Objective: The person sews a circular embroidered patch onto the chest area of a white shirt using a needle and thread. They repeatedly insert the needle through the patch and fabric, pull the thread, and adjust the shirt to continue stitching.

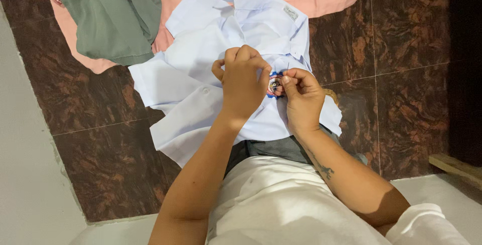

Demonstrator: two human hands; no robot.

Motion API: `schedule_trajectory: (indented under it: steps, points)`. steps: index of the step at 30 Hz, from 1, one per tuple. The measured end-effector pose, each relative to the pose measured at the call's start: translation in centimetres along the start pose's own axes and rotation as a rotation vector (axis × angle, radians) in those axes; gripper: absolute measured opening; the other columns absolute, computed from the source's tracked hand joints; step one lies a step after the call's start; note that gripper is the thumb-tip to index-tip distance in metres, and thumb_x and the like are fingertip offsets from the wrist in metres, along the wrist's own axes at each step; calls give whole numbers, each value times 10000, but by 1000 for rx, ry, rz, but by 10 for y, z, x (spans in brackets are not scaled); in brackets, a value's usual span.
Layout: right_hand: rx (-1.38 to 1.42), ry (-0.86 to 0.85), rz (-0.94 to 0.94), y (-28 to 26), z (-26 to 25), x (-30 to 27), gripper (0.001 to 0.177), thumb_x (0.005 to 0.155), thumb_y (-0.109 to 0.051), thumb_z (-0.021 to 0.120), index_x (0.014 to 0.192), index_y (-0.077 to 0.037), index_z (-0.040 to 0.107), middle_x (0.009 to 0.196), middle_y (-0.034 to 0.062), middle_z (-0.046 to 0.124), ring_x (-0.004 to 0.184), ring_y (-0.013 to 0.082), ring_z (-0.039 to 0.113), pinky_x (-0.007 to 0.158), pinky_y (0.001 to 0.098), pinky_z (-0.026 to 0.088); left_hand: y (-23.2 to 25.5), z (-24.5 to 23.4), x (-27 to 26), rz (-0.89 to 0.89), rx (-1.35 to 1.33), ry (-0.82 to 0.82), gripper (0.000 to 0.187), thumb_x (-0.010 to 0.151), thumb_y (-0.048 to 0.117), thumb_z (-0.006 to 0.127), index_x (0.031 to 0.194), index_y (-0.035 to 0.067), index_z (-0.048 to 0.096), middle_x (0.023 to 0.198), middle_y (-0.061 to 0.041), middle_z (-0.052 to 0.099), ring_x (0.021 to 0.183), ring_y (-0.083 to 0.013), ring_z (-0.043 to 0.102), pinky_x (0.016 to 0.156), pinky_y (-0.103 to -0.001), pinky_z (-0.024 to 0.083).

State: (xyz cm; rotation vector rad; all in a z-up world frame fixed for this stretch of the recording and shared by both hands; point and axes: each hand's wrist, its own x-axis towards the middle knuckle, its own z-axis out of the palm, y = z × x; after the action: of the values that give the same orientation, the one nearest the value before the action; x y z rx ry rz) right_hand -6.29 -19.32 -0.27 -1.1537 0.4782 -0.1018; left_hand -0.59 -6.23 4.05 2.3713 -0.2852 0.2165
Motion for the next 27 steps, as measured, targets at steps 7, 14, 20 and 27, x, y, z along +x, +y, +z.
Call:
schedule_trajectory:
  steps: [7,14,20,27]
  points:
    - [38,13,9,2,-2,-1,68,1005,42,630,1068,34,652,858,55,665,722,105,625,689,252,540,-10,-8,-9,-37,67,2,95,841,166,776,809,209,698,988,84,621,1088,-199,510,909,-493,260]
    - [-67,-24,-47,-3,0,-2,67,1015,41,636,1079,37,657,871,58,676,739,101,627,710,247,538,-23,-19,-23,-44,81,28,84,893,183,769,926,195,692,1105,46,598,1168,-235,507,980,-459,310]
    - [-290,-144,-144,-27,0,-4,78,1010,30,670,1087,38,675,911,58,690,771,87,633,726,247,558,-19,-32,-32,84,-96,-48,335,786,180,794,1113,219,733,1256,-29,546,1280,-294,432,1041,-486,295]
    - [-447,-306,-147,-60,15,11,61,999,29,678,1059,35,676,890,40,690,745,79,638,681,238,547,-18,-26,-19,46,-39,-176,296,671,169,857,941,281,812,1310,20,547,1350,-286,371,1063,-531,234]
